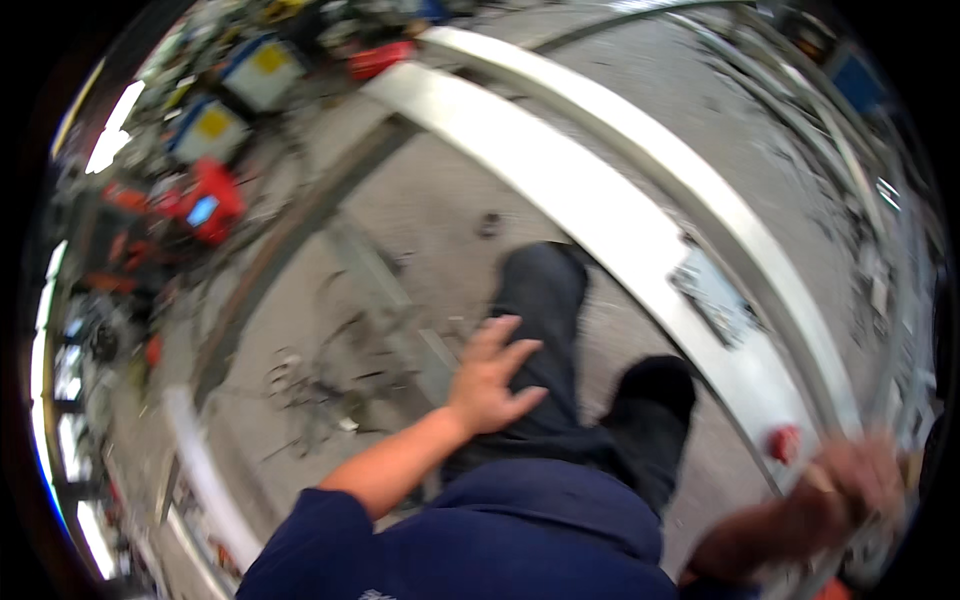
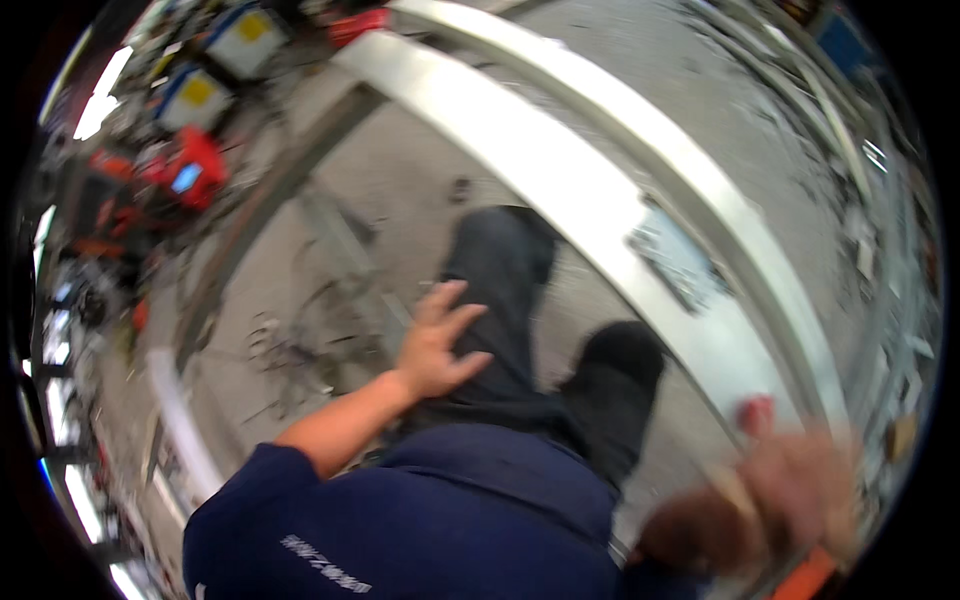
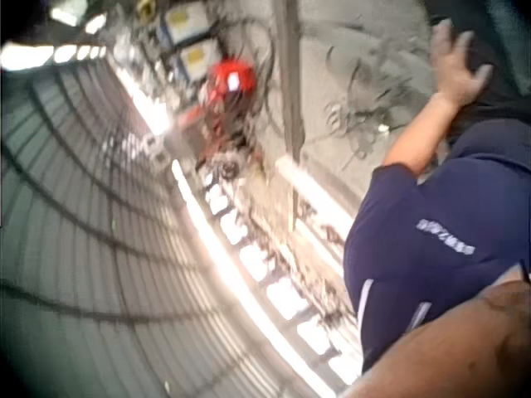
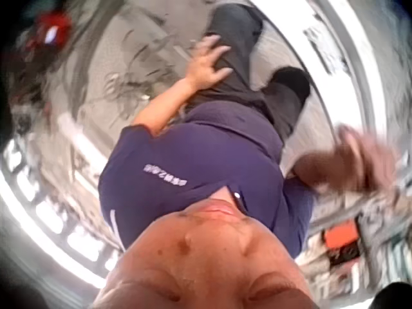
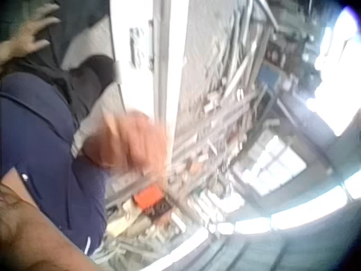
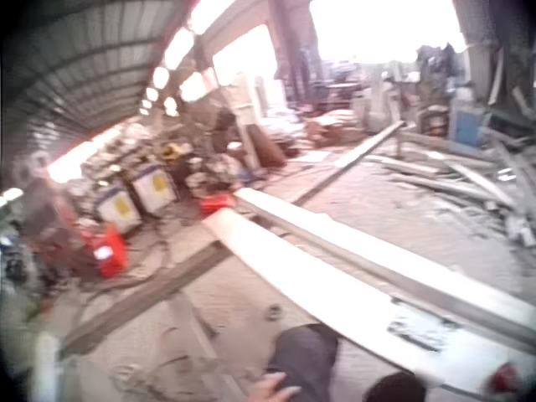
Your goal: The person sits on the floor and measures a long metal bar using a tape measure and a pencil. They mark specific points on the bar and use a set square to draw perpendicular lines. The person also positions a metal bracket on the bar to check alignment.
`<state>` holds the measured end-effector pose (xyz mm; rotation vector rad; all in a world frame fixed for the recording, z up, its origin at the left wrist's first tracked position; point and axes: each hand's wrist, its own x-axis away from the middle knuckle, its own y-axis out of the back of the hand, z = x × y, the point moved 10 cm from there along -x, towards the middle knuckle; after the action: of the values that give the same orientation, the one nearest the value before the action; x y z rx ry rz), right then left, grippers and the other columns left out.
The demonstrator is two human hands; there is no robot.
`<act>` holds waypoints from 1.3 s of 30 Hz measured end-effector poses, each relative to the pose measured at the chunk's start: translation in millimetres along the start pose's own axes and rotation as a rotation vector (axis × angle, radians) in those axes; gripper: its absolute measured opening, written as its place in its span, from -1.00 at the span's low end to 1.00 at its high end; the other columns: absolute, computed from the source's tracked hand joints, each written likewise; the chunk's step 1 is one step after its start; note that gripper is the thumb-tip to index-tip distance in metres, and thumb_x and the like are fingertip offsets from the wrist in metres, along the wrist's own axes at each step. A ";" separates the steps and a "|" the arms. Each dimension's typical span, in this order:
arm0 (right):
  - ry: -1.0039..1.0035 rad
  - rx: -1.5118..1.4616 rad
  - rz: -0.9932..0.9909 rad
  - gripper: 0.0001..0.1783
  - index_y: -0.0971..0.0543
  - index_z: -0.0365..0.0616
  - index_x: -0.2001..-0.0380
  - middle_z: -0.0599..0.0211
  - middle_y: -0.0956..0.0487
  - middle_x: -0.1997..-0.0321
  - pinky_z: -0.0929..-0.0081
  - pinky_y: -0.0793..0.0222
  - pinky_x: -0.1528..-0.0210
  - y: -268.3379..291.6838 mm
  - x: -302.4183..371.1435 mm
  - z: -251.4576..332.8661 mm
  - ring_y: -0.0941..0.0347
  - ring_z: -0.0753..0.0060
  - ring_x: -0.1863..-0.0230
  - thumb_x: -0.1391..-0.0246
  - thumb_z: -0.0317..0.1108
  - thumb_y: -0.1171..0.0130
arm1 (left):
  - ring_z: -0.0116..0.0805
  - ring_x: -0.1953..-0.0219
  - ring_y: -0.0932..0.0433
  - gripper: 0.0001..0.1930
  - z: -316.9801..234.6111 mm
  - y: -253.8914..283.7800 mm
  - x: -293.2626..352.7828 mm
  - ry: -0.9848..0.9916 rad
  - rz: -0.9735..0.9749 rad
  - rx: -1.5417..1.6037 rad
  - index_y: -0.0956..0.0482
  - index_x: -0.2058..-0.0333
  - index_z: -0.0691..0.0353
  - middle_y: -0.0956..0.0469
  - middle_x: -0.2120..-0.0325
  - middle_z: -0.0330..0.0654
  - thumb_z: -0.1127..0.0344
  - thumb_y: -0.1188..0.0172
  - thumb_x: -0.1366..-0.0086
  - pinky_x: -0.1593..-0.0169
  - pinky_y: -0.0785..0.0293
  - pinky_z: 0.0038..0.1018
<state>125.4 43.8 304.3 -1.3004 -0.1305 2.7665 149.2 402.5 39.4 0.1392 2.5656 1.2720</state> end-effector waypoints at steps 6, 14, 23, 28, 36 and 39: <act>-0.924 -0.677 -0.391 -0.78 -0.57 -0.26 -0.05 0.10 -0.65 0.05 0.46 -0.64 0.17 -10.4 87.9 -164.1 -0.68 0.32 0.19 -0.47 -0.37 -0.12 | 0.24 -0.47 -0.19 -0.31 0.9 -10.0 6.2 0.030 -0.016 -0.009 -0.57 -0.22 0.13 -0.25 -0.44 0.11 0.06 -0.51 -0.11 -0.49 -0.14 0.02; -0.953 -0.676 -0.325 -0.76 -0.57 -0.26 -0.07 0.08 -0.66 0.07 0.47 -0.67 0.18 -22.2 99.6 -166.2 -0.71 0.31 0.20 -0.49 -0.37 -0.08 | 0.23 -0.48 -0.16 -0.31 0.5 -11.8 7.1 0.016 0.004 -0.014 -0.56 -0.22 0.19 -0.21 -0.46 0.14 0.08 -0.49 -0.13 -0.51 -0.09 0.01; -0.918 -0.356 -0.472 -0.91 -0.58 -0.12 0.15 0.33 -0.63 0.43 0.46 -0.60 0.35 26.0 117.6 -155.1 -0.64 0.38 0.41 -0.40 -0.35 -0.21 | 0.28 -0.43 -0.21 -0.28 -33.9 -2.9 -22.4 -0.117 0.064 -0.013 -0.52 -0.22 0.23 -0.32 -0.38 0.10 0.13 -0.53 -0.10 -0.45 -0.16 0.08; -0.940 -0.085 -0.675 -0.83 -0.63 -0.24 0.08 0.26 -0.67 0.39 0.35 -0.67 0.21 82.7 144.9 -125.9 -0.67 0.33 0.37 -0.35 -0.41 -0.20 | 0.18 -0.33 -0.37 -0.33 -87.2 -5.8 -91.5 -0.404 0.081 0.119 -0.54 -0.17 0.28 -0.49 -0.25 0.04 0.22 -0.54 -0.10 -0.39 -0.30 -0.04; -0.790 0.200 -0.677 -0.79 -0.63 -0.35 0.06 0.14 -0.68 0.24 0.33 -0.61 0.07 136.1 173.1 -99.3 -0.64 0.36 0.24 -0.38 -0.42 -0.18 | 0.08 -0.35 -0.39 -0.15 -157.3 -104.4 -213.7 -0.623 0.294 0.062 -0.48 -0.26 0.28 -0.50 -0.22 0.02 -0.09 -0.56 -0.10 -0.44 -0.27 -0.07; -0.817 0.280 -0.648 -0.79 -0.64 -0.37 0.08 0.17 -0.70 0.27 0.43 -0.57 0.09 142.7 186.6 -108.4 -0.62 0.41 0.25 -0.37 -0.41 -0.22 | 0.06 -0.40 -0.35 -0.01 -179.0 -151.8 -250.0 -0.702 0.301 -0.086 -0.41 -0.32 0.28 -0.48 -0.26 0.03 -0.22 -0.56 -0.05 -0.52 -0.15 -0.03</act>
<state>84.9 -72.8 76.9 0.0150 -0.1631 2.4125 343.0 121.5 72.3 0.8207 1.9247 1.1520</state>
